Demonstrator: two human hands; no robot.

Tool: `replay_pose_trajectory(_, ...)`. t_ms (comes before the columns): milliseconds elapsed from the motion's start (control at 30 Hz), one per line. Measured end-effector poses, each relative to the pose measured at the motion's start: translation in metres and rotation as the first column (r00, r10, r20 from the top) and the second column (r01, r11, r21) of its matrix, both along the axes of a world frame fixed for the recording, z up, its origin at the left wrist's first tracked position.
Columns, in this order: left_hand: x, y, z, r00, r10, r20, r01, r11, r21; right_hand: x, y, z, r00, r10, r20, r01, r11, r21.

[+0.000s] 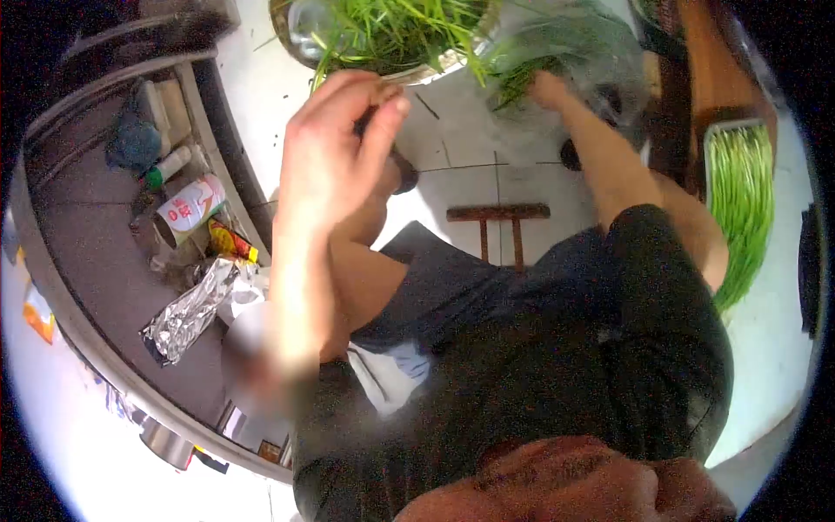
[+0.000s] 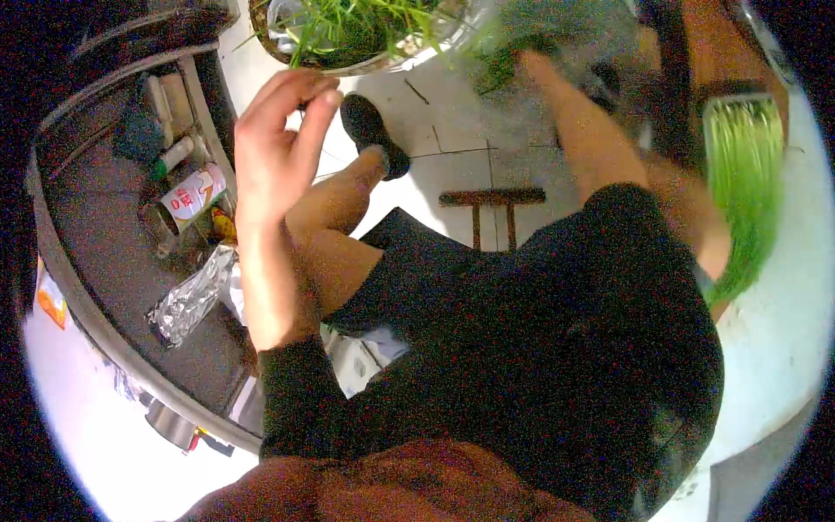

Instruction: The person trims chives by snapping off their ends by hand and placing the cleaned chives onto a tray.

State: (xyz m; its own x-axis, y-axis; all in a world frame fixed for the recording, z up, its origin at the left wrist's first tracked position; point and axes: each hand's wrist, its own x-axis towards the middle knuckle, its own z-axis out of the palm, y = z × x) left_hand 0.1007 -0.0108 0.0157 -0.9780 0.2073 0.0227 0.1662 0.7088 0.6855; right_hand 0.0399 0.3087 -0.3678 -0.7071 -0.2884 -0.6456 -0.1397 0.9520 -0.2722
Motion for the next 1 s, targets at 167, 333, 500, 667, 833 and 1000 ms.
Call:
replay_pose_trajectory(167, -0.002, -0.002, -0.003, 0.998, 0.027, 0.053, -0.026, 0.999, -0.019, 0.054, -0.028, -0.073, 0.935, -0.352, -0.039, 0.352, 0.936, 0.007)
replay_pose_trajectory(333, -0.006, -0.002, -0.001, 0.998, -0.022, 0.06, 0.024, 0.999, -0.034, 0.075, -0.035, -0.099, 0.92, -0.388, 0.06, 0.393, 0.901, -0.184)
replay_pose_trajectory(500, -0.009, 0.004, 0.001, 0.996, -0.074, 0.053, 0.074, 0.997, -0.009, 0.078, -0.014, -0.052, 0.934, 0.236, 0.269, -0.239, 0.971, -0.022)
replay_pose_trajectory(667, -0.006, 0.007, 0.003, 0.992, -0.078, 0.102, 0.078, 0.997, 0.004, 0.026, 0.0, -0.018, 0.957, 0.26, 0.131, -0.276, 0.953, 0.123)
replay_pose_trajectory(833, -0.008, 0.008, 0.0, 0.99, -0.085, 0.11, 0.088, 0.996, -0.018, 0.013, 0.002, -0.05, 0.789, 0.57, -0.229, -0.564, 0.82, 0.099)
replay_pose_trajectory(1000, -0.011, 0.007, -0.004, 0.989, -0.097, 0.109, 0.101, 0.994, -0.034, -0.006, -0.011, -0.015, 0.776, 0.625, -0.087, -0.62, 0.781, 0.076)
